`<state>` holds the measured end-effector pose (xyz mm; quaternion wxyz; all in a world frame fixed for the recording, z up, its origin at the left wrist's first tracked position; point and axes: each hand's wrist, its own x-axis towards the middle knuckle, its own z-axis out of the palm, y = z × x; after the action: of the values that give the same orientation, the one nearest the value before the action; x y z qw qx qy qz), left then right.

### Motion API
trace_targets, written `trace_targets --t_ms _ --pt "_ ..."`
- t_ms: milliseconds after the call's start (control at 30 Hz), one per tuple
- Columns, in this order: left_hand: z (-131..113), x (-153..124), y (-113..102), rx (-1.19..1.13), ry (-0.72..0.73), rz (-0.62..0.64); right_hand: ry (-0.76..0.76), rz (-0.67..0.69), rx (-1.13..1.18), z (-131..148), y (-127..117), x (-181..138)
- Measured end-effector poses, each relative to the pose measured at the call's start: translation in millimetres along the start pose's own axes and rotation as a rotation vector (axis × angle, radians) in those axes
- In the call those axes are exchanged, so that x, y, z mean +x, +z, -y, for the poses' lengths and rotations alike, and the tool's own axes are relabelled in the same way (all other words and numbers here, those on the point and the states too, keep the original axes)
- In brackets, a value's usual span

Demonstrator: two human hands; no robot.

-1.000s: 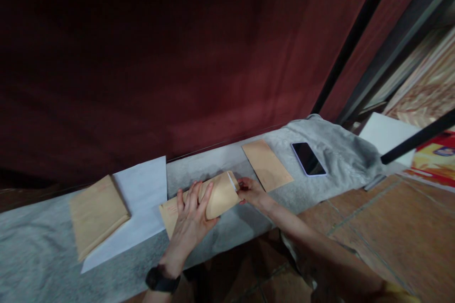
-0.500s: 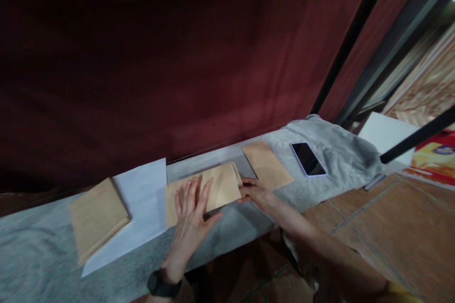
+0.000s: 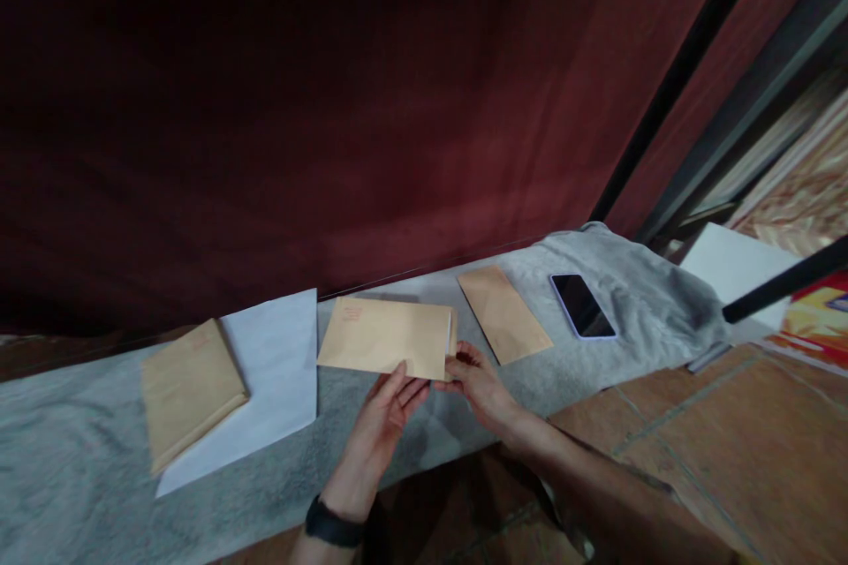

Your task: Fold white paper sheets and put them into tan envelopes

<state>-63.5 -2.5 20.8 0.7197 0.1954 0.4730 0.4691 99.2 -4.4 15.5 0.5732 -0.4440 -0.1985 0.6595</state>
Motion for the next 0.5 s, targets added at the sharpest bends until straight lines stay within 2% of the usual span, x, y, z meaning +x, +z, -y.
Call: trace_targets --t_ms 67,200,500 --pt "4.2 -1.2 6.1 -0.061 0.019 0.030 0.008 0.014 -0.021 -6.0 1.9 -4.9" --pt "8.1 -0.3 10.3 -0.131 0.014 -0.011 0.034 0.031 -0.095 -11.2 1.4 -9.6" --pt "11.1 1.8 6.3 -0.103 0.011 -0.012 0.116 0.100 -0.241 -13.1 -7.6 -9.1"
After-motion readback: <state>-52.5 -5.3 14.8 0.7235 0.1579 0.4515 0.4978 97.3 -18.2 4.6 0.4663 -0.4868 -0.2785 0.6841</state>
